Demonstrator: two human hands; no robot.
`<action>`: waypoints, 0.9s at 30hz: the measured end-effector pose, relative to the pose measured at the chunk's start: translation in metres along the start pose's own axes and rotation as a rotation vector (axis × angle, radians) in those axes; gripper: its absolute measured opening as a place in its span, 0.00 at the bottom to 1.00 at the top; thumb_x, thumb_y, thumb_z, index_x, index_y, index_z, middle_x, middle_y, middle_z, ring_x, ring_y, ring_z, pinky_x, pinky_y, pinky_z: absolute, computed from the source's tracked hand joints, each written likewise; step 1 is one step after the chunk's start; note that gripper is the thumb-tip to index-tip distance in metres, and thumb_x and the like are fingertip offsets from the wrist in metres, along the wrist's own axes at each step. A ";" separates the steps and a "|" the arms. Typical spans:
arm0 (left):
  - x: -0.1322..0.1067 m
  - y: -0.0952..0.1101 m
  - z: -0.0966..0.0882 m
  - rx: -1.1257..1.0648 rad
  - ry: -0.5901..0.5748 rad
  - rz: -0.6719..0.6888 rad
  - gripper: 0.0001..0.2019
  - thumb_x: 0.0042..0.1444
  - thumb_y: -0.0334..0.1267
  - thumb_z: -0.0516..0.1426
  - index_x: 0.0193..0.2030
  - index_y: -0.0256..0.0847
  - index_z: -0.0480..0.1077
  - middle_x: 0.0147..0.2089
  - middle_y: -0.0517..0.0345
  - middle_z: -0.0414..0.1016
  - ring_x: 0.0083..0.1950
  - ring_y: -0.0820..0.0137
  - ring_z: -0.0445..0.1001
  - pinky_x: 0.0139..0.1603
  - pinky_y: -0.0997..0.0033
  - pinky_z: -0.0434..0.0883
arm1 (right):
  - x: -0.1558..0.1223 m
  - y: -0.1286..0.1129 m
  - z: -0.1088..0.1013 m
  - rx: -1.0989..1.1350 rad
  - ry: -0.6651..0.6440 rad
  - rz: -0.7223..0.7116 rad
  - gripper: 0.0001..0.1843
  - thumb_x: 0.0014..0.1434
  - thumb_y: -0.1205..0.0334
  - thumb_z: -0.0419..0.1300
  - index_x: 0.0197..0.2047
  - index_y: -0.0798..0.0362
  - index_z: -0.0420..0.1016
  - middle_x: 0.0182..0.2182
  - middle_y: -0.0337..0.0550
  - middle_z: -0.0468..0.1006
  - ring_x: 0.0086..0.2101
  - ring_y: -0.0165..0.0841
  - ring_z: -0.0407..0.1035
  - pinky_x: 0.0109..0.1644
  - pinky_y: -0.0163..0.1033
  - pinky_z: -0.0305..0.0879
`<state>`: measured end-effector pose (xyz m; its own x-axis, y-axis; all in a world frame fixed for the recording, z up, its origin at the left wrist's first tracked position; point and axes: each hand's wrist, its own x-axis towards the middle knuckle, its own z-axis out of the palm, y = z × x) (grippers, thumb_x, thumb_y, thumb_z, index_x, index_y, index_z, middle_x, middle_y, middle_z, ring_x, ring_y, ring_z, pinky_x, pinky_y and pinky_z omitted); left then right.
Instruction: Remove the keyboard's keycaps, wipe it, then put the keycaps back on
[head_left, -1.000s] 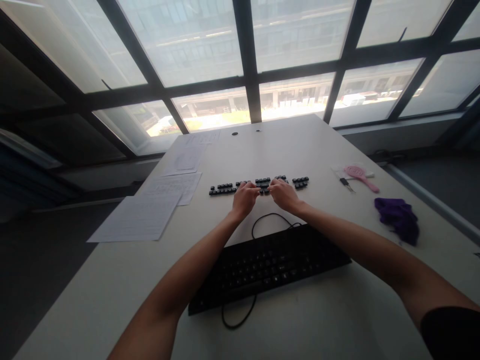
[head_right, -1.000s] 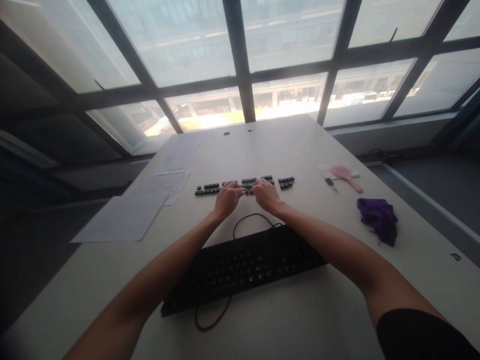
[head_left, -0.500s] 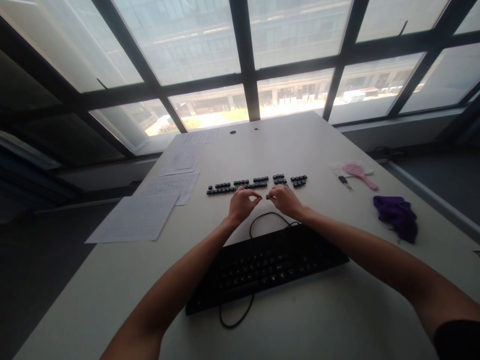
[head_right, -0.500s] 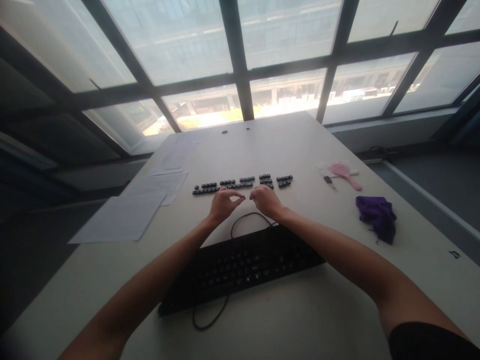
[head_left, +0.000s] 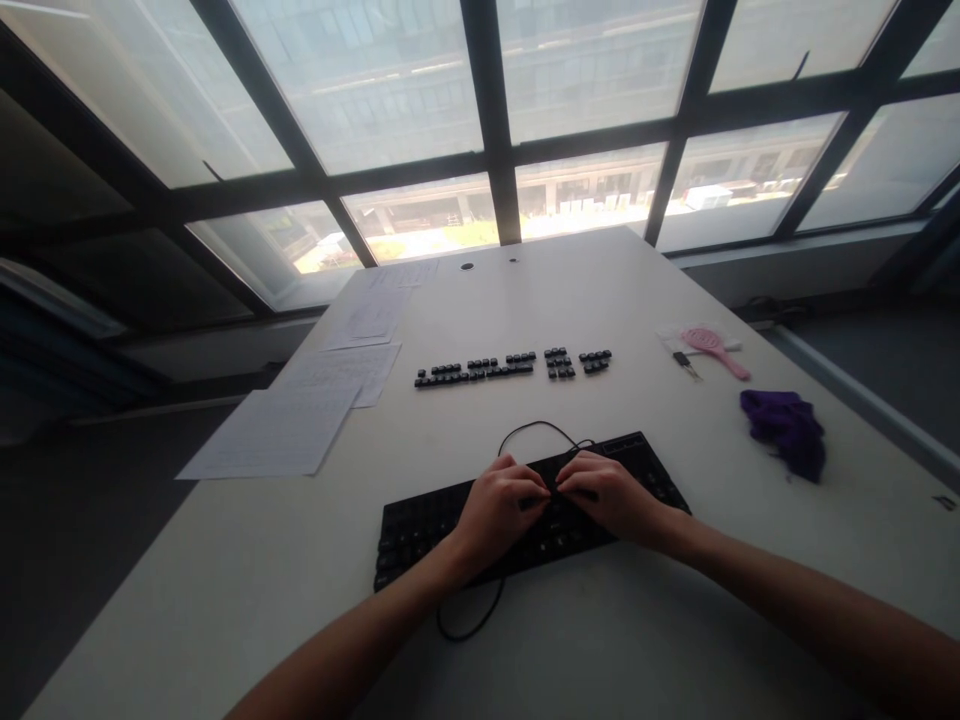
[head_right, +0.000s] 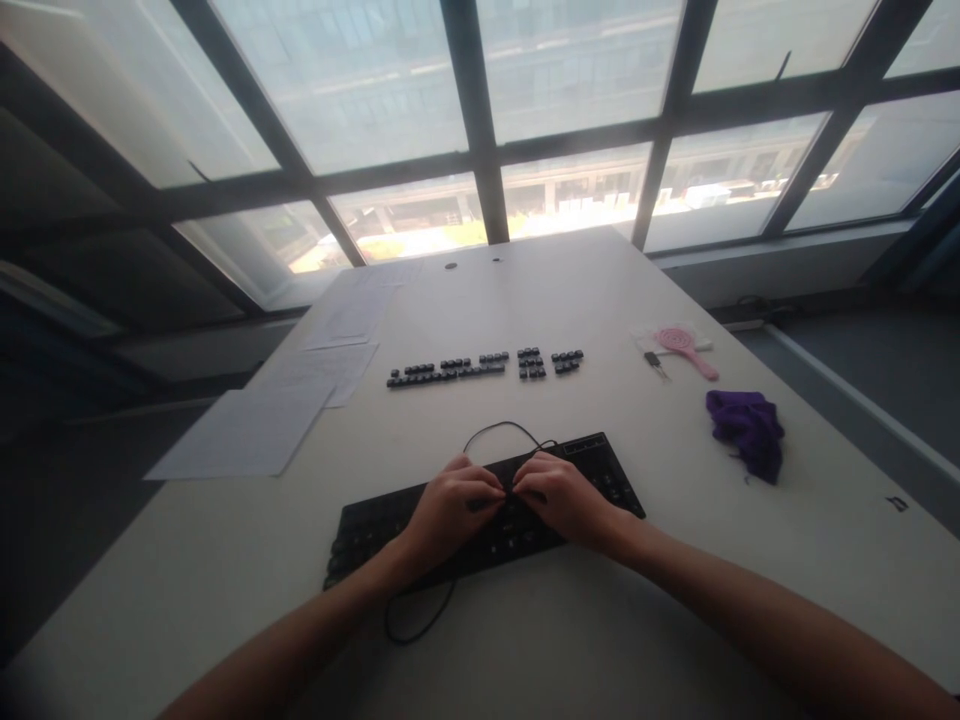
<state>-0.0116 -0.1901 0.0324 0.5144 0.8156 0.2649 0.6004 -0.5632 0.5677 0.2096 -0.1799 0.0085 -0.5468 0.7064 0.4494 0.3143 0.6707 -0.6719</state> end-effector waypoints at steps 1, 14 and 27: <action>0.000 -0.001 0.001 0.007 0.010 0.002 0.04 0.56 0.33 0.65 0.35 0.46 0.82 0.40 0.59 0.83 0.40 0.66 0.71 0.42 0.65 0.71 | 0.000 0.000 -0.001 -0.004 -0.005 -0.006 0.07 0.62 0.72 0.62 0.37 0.52 0.81 0.38 0.46 0.81 0.39 0.35 0.73 0.44 0.39 0.70; -0.007 0.000 0.006 0.080 0.033 0.022 0.07 0.61 0.36 0.60 0.36 0.47 0.81 0.41 0.56 0.82 0.40 0.64 0.71 0.42 0.61 0.73 | 0.001 -0.007 -0.006 -0.100 -0.108 -0.054 0.10 0.64 0.73 0.58 0.39 0.53 0.80 0.39 0.48 0.80 0.40 0.36 0.71 0.43 0.41 0.71; -0.013 0.005 -0.001 0.101 -0.060 0.050 0.07 0.63 0.35 0.58 0.38 0.45 0.79 0.46 0.54 0.78 0.47 0.62 0.70 0.50 0.60 0.72 | -0.005 -0.020 -0.010 -0.191 -0.174 -0.002 0.08 0.60 0.74 0.58 0.38 0.55 0.78 0.46 0.50 0.76 0.47 0.40 0.68 0.49 0.44 0.71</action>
<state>-0.0156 -0.2033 0.0329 0.5793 0.7784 0.2417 0.6304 -0.6159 0.4726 0.2143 -0.1941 0.0257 -0.6677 0.6666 0.3313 0.4449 0.7142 -0.5404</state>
